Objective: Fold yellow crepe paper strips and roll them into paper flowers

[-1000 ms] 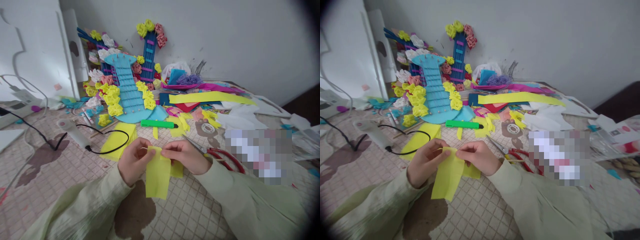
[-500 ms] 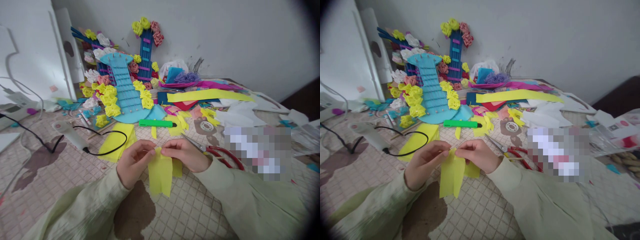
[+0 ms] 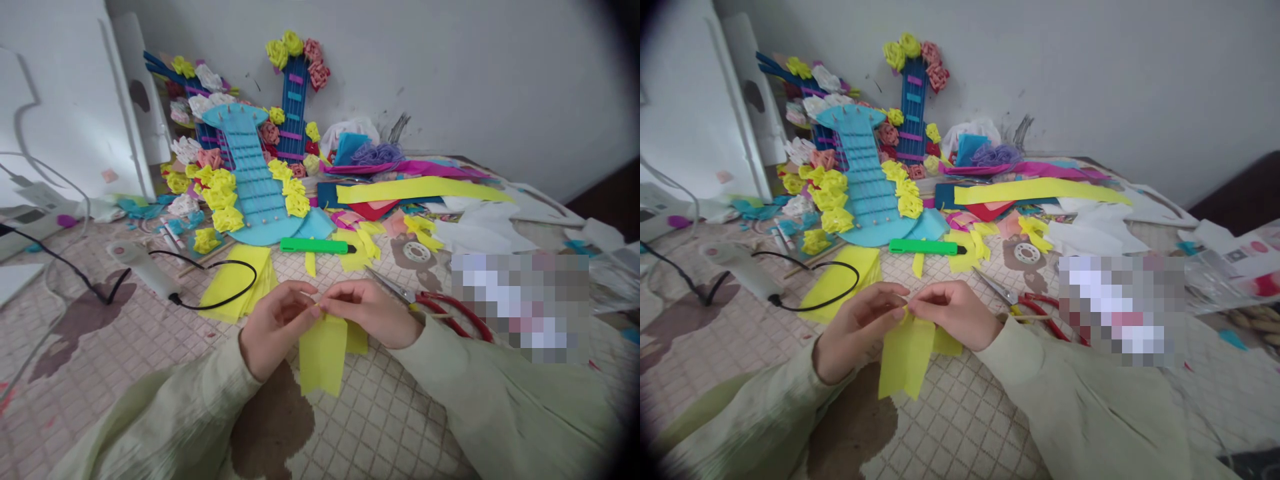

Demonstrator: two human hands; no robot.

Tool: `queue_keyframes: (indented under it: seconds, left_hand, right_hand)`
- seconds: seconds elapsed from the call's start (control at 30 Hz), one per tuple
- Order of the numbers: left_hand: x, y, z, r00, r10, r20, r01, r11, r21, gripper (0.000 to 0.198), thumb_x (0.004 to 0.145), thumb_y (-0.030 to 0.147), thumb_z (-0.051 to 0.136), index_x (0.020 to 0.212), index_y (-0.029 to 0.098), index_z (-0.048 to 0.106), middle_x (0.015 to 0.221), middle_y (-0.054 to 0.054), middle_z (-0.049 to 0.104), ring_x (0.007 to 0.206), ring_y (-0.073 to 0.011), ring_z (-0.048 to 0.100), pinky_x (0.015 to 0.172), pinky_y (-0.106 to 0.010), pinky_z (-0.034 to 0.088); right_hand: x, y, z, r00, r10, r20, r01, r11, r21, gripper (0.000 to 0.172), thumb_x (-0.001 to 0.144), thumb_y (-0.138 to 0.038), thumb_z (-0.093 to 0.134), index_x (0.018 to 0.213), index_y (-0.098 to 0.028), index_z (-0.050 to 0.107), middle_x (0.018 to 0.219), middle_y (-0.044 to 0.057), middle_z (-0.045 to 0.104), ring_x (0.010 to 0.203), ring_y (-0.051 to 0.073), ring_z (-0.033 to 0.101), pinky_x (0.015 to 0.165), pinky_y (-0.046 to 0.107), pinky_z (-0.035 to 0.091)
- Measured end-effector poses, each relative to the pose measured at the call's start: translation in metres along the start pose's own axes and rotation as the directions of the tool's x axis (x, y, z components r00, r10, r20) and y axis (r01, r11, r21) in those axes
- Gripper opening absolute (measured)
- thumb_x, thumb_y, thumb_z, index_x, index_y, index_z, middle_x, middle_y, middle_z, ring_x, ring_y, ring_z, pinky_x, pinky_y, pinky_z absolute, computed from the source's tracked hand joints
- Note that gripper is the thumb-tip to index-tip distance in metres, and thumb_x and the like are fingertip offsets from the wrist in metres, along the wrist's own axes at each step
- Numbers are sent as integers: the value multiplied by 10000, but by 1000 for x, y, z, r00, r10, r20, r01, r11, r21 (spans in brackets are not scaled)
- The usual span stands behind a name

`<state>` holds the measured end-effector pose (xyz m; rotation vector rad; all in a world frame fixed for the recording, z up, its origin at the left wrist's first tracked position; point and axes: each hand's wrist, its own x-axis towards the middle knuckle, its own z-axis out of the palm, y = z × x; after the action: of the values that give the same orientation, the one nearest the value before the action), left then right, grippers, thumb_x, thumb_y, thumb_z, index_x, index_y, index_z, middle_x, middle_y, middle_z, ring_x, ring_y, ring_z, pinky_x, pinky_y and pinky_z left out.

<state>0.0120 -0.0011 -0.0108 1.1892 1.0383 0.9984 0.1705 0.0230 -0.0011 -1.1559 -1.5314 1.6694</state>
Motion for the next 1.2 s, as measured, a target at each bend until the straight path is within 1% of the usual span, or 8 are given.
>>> queue_keyframes:
  seconds: [0.1, 0.23, 0.4, 0.6, 0.73, 0.9, 1.03, 1.2]
  left_hand:
    - [0, 0, 0, 1000, -12, -14, 13, 1000, 13, 191, 690, 201, 596, 855, 147, 516, 667, 17, 574, 600, -78, 531, 546, -182, 409]
    - [1, -1, 0, 1000, -16, -24, 16, 1000, 2, 195, 674, 189, 609, 840, 154, 514, 657, 21, 581, 615, -89, 547, 573, -196, 427]
    - [1, -1, 0, 999, -29, -21, 29, 1000, 1, 212, 661, 193, 620, 842, 159, 516, 654, 23, 585, 608, -93, 553, 563, -199, 429]
    - [1, 0, 1, 999, -36, -12, 36, 999, -3, 200, 665, 196, 618, 833, 158, 515, 641, 31, 579, 604, -81, 545, 562, -184, 428]
    - [1, 1, 1, 999, -33, -21, 34, 999, 29, 210, 653, 195, 622, 831, 161, 516, 614, 41, 566, 573, -78, 534, 534, -179, 419]
    - [1, 2, 1, 999, -32, -38, 35, 997, 75, 218, 637, 195, 630, 821, 162, 519, 620, 36, 566, 576, -89, 541, 541, -200, 428]
    - [1, 1, 2, 999, -35, -35, 38, 996, 84, 214, 632, 198, 630, 814, 163, 522, 614, 33, 568, 567, -96, 548, 525, -204, 430]
    - [1, 0, 1, 999, -33, -36, 36, 997, 75, 219, 634, 195, 631, 820, 161, 522, 611, 34, 569, 566, -93, 550, 524, -197, 430]
  right_hand:
    - [0, -1, 0, 1000, 19, -13, -19, 1000, 2, 143, 686, -278, 598, 667, -137, 610, 579, -23, 538, 527, 63, 448, 505, 204, 343]
    - [-1, 2, 1, 1000, 4, 8, -4, 1000, 22, 184, 671, -322, 612, 697, -140, 607, 589, -22, 522, 529, 70, 443, 496, 210, 330]
    - [0, 3, 2, 1000, -6, 7, 6, 1000, 19, 128, 683, -258, 600, 683, -130, 602, 592, -20, 519, 545, 70, 448, 510, 209, 333]
    - [0, 3, 1, 1000, -10, 4, 10, 1000, 8, 123, 705, -252, 579, 689, -134, 608, 601, -15, 542, 556, 75, 470, 524, 211, 352]
    - [-1, 3, 1, 1000, -24, -15, 24, 1000, -13, 111, 702, -242, 581, 685, -139, 618, 613, -15, 565, 561, 73, 483, 528, 202, 366]
    - [0, 4, 1, 999, -49, -25, 47, 997, -53, 129, 715, -257, 562, 684, -150, 627, 619, -13, 582, 562, 78, 493, 532, 206, 381]
    - [0, 4, 1, 998, -55, -32, 52, 995, -86, 130, 713, -265, 562, 680, -160, 630, 622, -14, 587, 565, 83, 502, 529, 210, 387]
    - [0, 4, 1, 995, -92, -50, 86, 991, -103, 134, 710, -265, 565, 681, -154, 634, 641, -3, 601, 591, 94, 516, 549, 219, 399]
